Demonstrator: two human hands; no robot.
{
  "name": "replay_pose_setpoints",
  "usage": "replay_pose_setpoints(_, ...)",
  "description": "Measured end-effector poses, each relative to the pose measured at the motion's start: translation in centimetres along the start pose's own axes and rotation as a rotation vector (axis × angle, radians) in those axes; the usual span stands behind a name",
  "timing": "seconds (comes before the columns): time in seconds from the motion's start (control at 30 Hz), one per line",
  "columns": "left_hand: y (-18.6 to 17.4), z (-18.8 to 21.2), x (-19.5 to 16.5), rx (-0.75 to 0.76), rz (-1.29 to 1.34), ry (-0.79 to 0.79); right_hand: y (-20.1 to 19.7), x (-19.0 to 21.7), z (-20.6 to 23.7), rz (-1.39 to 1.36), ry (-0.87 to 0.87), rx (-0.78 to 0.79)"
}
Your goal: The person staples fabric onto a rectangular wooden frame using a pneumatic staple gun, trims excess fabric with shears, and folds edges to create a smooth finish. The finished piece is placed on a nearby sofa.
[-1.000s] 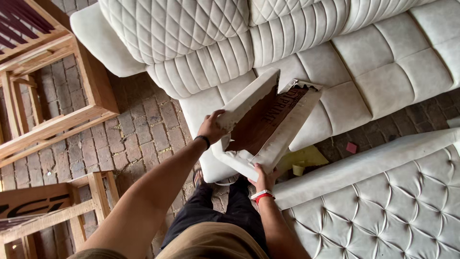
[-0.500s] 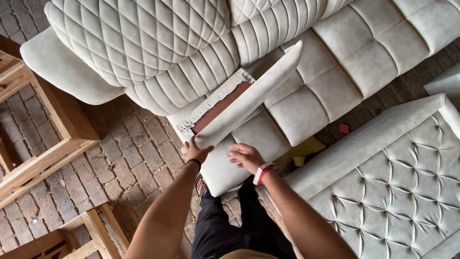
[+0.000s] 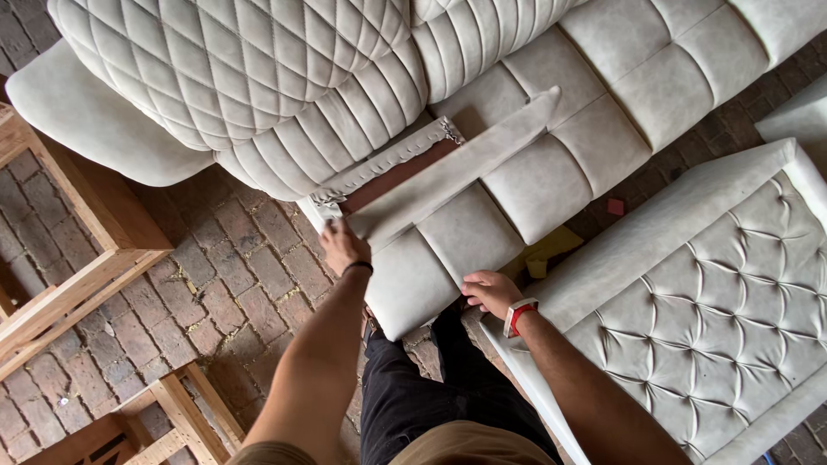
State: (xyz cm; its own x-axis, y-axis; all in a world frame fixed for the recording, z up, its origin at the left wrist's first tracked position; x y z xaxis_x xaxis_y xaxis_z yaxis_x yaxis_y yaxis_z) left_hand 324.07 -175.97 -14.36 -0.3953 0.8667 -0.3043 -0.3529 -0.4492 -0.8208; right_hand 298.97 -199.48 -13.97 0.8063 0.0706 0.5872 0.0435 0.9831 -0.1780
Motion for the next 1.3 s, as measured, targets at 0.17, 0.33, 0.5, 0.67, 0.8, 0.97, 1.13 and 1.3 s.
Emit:
replay_pose_setpoints(0.17, -2.3, 0.5, 1.7, 0.033, 0.131, -0.293, -0.9, 1.0, 0.3, -0.056, 0.016, -0.015)
replay_pose_setpoints(0.33, -1.0, 0.5, 2.1, 0.034, 0.216, -0.071, -1.2, 0.7, 0.6, -0.024, 0.031, 0.001)
replay_pose_setpoints(0.5, -1.4, 1.9, 2.1, -0.048, 0.232, 0.133, -2.0, 1.5, -0.3, -0.052, -0.015, 0.003)
replay_pose_setpoints(0.67, -1.6, 5.3, 4.8, 0.173, 0.033, 0.253, -1.5, 3.1, -0.5, -0.216, -0.075, 0.027)
replay_pose_setpoints(0.8, -3.2, 7.0, 9.5, 0.224, -0.046, 0.329, 0.6, 3.2, 0.8, -0.282, -0.095, -0.013)
replay_pose_setpoints(0.97, -4.8, 6.6, 15.4, 0.306, 0.062, 0.413, 3.7, 0.8, 4.1, -0.423, -0.128, -0.072)
replay_pose_setpoints(1.13, -6.9, 5.5, 19.1, 0.205, 0.101, 0.404, 7.5, -4.7, 10.4, -0.714, -0.074, -0.303)
replay_pose_setpoints(1.3, -6.7, 8.5, 18.4, 0.345, 0.139, 0.512, 12.1, -11.4, 20.4, -0.875, 0.010, -0.425)
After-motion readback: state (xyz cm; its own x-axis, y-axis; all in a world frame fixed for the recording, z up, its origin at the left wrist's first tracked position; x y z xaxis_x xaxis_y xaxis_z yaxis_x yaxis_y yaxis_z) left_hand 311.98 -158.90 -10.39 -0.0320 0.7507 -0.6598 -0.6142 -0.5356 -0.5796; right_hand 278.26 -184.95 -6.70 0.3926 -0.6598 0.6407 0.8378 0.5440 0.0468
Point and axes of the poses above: each hand's wrist, its own z-axis away from the middle knuckle, its own y-axis out of the palm, x = y × z, the point moved 6 cm from there along -z, towards the middle knuckle, and after that the axes turned 3 degrees about -y, right-handed, at the moved point
